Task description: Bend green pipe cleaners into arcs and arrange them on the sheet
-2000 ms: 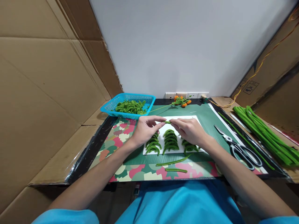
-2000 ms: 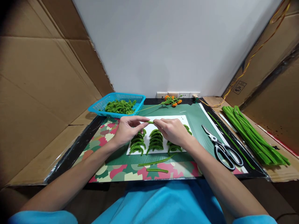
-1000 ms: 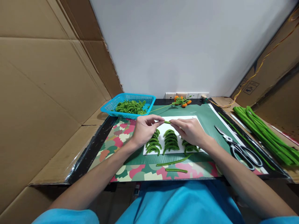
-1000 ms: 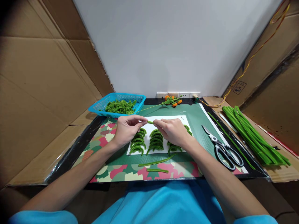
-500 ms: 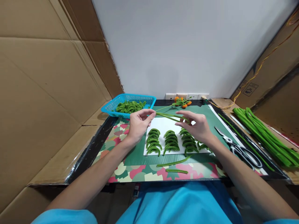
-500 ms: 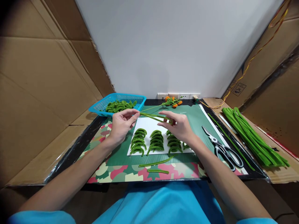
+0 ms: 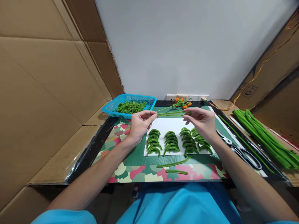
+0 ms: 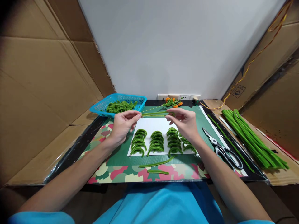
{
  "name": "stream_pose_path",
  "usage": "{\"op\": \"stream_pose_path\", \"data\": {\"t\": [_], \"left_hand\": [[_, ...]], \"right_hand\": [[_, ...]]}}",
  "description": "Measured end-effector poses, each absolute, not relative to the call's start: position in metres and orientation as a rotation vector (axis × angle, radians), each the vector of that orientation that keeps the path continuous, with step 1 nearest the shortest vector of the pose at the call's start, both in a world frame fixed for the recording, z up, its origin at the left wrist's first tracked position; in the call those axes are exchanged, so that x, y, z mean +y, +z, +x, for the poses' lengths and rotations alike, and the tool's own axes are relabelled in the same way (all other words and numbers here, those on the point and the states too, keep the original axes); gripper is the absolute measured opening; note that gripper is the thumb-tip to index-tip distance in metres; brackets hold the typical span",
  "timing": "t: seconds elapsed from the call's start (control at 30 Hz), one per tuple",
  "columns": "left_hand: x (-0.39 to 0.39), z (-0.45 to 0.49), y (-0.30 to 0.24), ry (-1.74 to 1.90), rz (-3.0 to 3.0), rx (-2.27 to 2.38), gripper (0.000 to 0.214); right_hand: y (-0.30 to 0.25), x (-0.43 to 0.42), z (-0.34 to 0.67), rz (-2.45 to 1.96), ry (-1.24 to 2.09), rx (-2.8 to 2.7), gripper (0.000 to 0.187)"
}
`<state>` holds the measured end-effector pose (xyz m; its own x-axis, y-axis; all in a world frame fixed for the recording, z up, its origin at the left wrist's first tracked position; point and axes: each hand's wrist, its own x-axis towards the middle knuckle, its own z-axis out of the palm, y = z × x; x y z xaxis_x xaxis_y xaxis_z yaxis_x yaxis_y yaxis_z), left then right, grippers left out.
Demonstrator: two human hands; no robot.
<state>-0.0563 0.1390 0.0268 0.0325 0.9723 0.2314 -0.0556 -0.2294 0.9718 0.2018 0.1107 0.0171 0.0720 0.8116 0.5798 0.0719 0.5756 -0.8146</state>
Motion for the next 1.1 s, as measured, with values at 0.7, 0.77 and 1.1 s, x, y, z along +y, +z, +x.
{"op": "stream_pose_path", "data": {"t": [0.7, 0.77, 1.1], "left_hand": [[0.14, -0.057, 0.025, 1.36, 1.319, 0.974, 0.033], [0.139, -0.057, 0.025, 1.354, 1.321, 0.971, 0.032], [0.144, -0.069, 0.033, 1.268, 1.326, 0.901, 0.028]], "right_hand": [[0.015, 0.114, 0.207, -0.87, 0.651, -1.26, 0.025], [0.014, 0.114, 0.207, -0.881, 0.643, -1.251, 0.025], [0.015, 0.111, 0.21, -0.766, 0.803, -1.364, 0.026]]}}
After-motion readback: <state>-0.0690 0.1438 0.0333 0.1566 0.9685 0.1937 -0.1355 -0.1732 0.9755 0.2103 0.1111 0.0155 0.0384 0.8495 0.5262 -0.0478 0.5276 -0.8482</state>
